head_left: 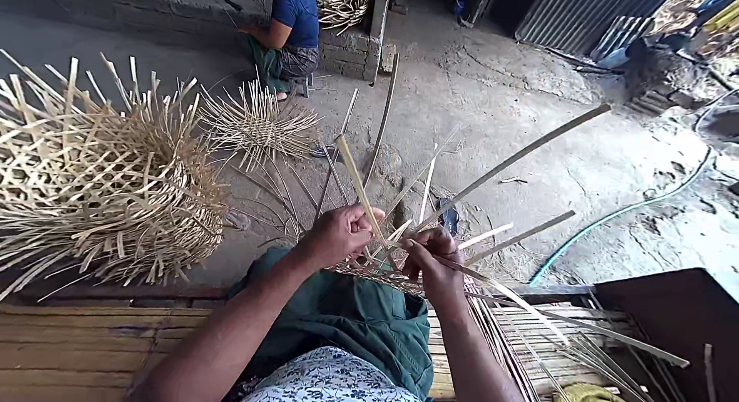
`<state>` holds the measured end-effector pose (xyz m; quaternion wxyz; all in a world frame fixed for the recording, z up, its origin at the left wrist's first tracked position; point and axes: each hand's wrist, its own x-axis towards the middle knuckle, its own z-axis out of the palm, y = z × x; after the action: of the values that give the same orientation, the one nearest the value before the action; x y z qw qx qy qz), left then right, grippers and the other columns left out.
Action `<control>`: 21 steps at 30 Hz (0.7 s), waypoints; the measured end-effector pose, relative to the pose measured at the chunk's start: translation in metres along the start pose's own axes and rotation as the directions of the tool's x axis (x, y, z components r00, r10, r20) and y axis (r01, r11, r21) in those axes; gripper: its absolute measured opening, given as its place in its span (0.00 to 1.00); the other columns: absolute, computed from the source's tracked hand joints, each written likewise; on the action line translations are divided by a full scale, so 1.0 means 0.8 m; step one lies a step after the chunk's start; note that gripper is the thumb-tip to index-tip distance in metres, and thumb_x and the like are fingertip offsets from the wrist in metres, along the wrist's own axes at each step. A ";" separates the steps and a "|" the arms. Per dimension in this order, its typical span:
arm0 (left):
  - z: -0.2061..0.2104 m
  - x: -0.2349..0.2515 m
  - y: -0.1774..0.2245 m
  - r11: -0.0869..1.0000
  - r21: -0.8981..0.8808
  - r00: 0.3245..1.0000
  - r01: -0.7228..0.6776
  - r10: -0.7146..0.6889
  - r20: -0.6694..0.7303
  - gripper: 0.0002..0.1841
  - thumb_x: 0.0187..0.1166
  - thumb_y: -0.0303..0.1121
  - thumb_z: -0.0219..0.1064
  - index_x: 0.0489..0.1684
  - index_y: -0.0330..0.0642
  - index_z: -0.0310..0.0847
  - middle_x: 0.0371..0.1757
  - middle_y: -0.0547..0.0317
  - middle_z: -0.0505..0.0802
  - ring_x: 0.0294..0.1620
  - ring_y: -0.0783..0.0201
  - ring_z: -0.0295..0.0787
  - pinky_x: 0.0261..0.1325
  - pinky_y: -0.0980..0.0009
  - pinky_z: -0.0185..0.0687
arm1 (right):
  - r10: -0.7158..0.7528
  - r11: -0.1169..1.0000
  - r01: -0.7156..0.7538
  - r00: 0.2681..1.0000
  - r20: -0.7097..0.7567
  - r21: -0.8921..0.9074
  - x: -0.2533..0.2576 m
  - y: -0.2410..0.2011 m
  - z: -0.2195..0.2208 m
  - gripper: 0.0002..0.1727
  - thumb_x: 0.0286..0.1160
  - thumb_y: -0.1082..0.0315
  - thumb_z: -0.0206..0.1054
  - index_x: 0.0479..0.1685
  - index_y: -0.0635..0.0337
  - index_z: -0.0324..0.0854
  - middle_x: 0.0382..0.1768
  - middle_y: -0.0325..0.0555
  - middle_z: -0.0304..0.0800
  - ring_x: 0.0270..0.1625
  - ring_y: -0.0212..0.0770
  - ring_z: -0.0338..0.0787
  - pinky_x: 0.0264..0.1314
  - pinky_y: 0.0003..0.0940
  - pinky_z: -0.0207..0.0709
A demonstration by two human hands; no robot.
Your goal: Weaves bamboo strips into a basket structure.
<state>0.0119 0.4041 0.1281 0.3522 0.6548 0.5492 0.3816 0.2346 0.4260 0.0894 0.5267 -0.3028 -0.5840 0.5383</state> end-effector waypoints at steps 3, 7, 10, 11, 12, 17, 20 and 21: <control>-0.006 0.006 -0.006 0.990 -0.087 0.994 0.110 -0.109 0.017 0.22 0.78 0.33 0.73 0.73 0.54 0.85 0.25 0.66 0.87 0.26 0.73 0.82 0.40 0.69 0.84 | -0.224 0.929 0.259 0.962 0.154 -0.265 -0.011 0.008 0.004 0.08 0.81 0.75 0.63 0.48 0.64 0.87 0.39 0.42 0.90 0.25 0.25 0.84 0.26 0.22 0.83; 0.004 0.001 -0.007 0.984 -0.166 0.994 0.064 -0.078 -0.077 0.05 0.79 0.29 0.71 0.47 0.43 0.87 0.32 0.67 0.91 0.31 0.76 0.86 0.41 0.74 0.85 | -0.407 0.658 0.492 0.869 0.281 -0.570 -0.013 0.013 0.011 0.17 0.81 0.75 0.60 0.56 0.51 0.94 0.40 0.52 0.88 0.38 0.33 0.87 0.42 0.23 0.83; 0.016 -0.008 -0.016 0.965 -0.248 0.983 -0.084 0.039 -0.181 0.06 0.82 0.28 0.60 0.44 0.39 0.82 0.35 0.64 0.92 0.35 0.74 0.88 0.42 0.75 0.84 | -0.341 0.587 0.404 0.909 0.239 -0.701 -0.015 0.002 0.014 0.21 0.76 0.77 0.60 0.58 0.49 0.95 0.39 0.53 0.88 0.37 0.39 0.88 0.40 0.30 0.84; 0.021 -0.011 -0.020 0.964 -0.229 0.973 -0.135 0.085 -0.215 0.07 0.82 0.30 0.60 0.43 0.39 0.83 0.36 0.64 0.93 0.36 0.73 0.90 0.44 0.73 0.86 | -0.311 0.573 0.365 0.925 0.218 -0.733 -0.017 -0.002 0.016 0.22 0.75 0.78 0.60 0.58 0.48 0.95 0.38 0.53 0.87 0.35 0.40 0.87 0.36 0.32 0.84; 0.025 -0.013 -0.024 0.965 -0.190 0.961 -0.182 0.134 -0.243 0.08 0.82 0.31 0.60 0.44 0.39 0.84 0.38 0.63 0.93 0.38 0.72 0.91 0.45 0.72 0.88 | -0.278 0.562 0.324 0.941 0.195 -0.761 -0.019 -0.005 0.019 0.23 0.74 0.78 0.60 0.58 0.47 0.95 0.38 0.53 0.86 0.33 0.41 0.87 0.34 0.34 0.84; 0.038 -0.020 -0.032 0.816 0.380 0.787 -0.435 0.550 -0.281 0.16 0.80 0.38 0.70 0.56 0.35 0.83 0.42 0.54 0.95 0.36 0.66 0.90 0.40 0.71 0.87 | -0.223 0.553 0.272 0.959 0.175 -0.788 -0.023 -0.011 0.023 0.23 0.73 0.78 0.61 0.58 0.47 0.95 0.41 0.56 0.89 0.34 0.47 0.90 0.33 0.43 0.86; 0.033 -0.017 -0.014 0.561 0.637 0.741 -0.529 0.671 0.026 0.18 0.83 0.37 0.66 0.70 0.49 0.84 0.52 0.47 0.94 0.46 0.50 0.92 0.45 0.57 0.89 | -0.227 0.694 0.245 0.967 0.116 -0.677 -0.016 -0.009 0.020 0.12 0.79 0.71 0.63 0.52 0.63 0.91 0.40 0.51 0.91 0.34 0.36 0.90 0.38 0.32 0.88; 0.030 -0.012 -0.011 0.514 0.668 0.744 -0.538 0.662 0.090 0.20 0.84 0.36 0.65 0.74 0.52 0.82 0.46 0.49 0.94 0.41 0.49 0.90 0.40 0.55 0.86 | -0.189 0.746 0.200 0.978 0.086 -0.635 -0.014 -0.014 0.019 0.12 0.78 0.70 0.66 0.53 0.66 0.88 0.43 0.50 0.91 0.36 0.33 0.91 0.41 0.29 0.89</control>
<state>0.0285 0.3950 0.1079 -0.1054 0.8468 0.4133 0.3177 0.2253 0.4079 0.0985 0.4402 -0.3971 -0.7650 0.2517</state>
